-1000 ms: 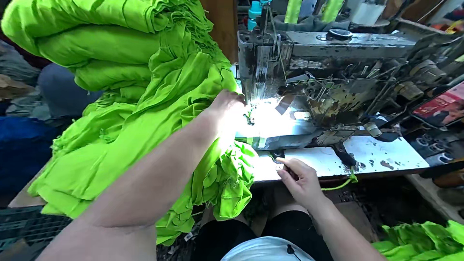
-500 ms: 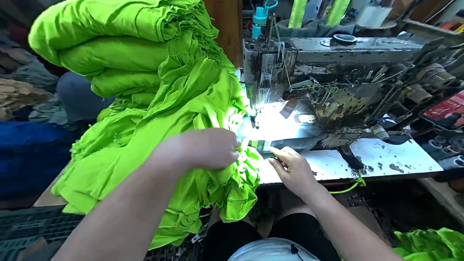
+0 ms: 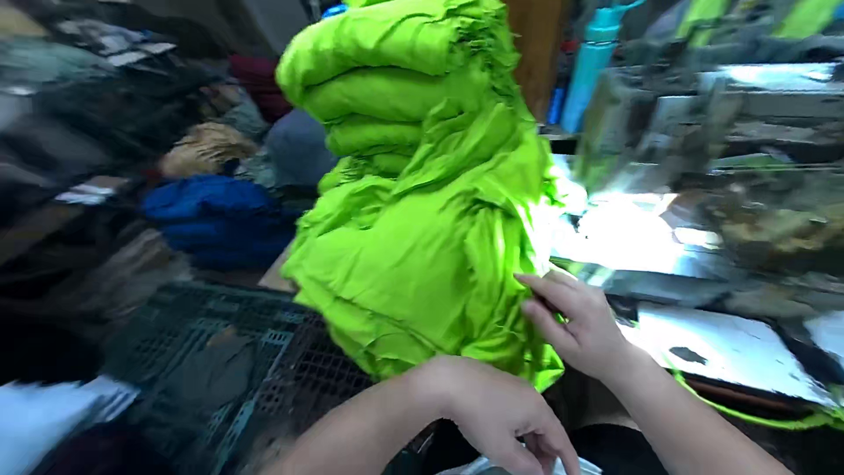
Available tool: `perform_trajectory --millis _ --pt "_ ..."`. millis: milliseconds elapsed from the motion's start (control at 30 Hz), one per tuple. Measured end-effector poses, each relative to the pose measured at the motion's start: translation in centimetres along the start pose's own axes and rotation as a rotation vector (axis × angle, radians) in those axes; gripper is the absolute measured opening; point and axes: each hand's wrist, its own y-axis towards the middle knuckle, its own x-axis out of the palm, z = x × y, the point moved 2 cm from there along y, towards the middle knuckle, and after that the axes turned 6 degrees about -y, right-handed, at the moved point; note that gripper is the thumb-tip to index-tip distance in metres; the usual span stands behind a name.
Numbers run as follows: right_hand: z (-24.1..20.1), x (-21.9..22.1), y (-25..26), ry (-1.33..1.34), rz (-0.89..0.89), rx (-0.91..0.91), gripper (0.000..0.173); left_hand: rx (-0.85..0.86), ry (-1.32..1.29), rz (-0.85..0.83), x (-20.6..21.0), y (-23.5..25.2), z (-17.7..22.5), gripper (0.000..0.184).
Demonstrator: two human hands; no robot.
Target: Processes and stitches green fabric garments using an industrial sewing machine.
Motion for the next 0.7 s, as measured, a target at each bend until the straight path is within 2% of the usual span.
perform_trajectory --millis 33,67,133,200,267,300,333,400,467,567,700 --pt "-0.4 1.5 -0.4 0.002 -0.055 -0.052 0.045 0.073 -0.122 0.048 -0.2 -1.3 -0.1 0.026" --pt "-0.5 3.2 -1.0 -0.043 -0.101 -0.080 0.050 0.148 -0.157 0.166 -1.0 -2.9 0.0 0.023" --pt "-0.1 5.8 -2.2 -0.166 -0.097 -0.122 0.052 0.228 -0.052 0.541 -4.1 -7.0 0.6 0.021" --pt "0.6 7.2 -3.1 -0.242 -0.009 -0.150 0.053 0.071 0.156 0.945 -8.5 -11.9 0.1 0.020" --pt "1.0 7.4 -3.3 -0.241 0.035 -0.155 0.053 -0.336 0.402 1.218 -13.1 -16.5 -1.8 0.020" --pt "1.1 7.4 -3.4 -0.233 0.044 -0.156 0.053 -0.563 0.461 1.243 -15.1 -18.4 -3.2 0.021" --pt "1.1 7.3 -3.5 -0.224 0.049 -0.156 0.053 -0.740 0.478 1.200 -16.6 -19.9 -4.9 0.022" --pt "1.2 7.3 -3.4 -0.222 0.059 -0.163 0.053 -0.915 0.469 1.005 -18.4 -21.8 -8.1 0.029" --pt "1.4 7.4 -3.4 -0.219 0.075 -0.173 0.052 -0.911 0.435 0.868 -18.8 -22.5 -9.3 0.027" --pt "1.5 7.4 -3.4 -0.221 0.082 -0.171 0.052 -0.857 0.398 0.833 -18.7 -23.3 -8.9 0.021" --pt "1.5 7.4 -3.7 -0.207 0.080 -0.168 0.052 -0.859 0.532 0.805 -18.2 -23.4 -9.1 0.014"
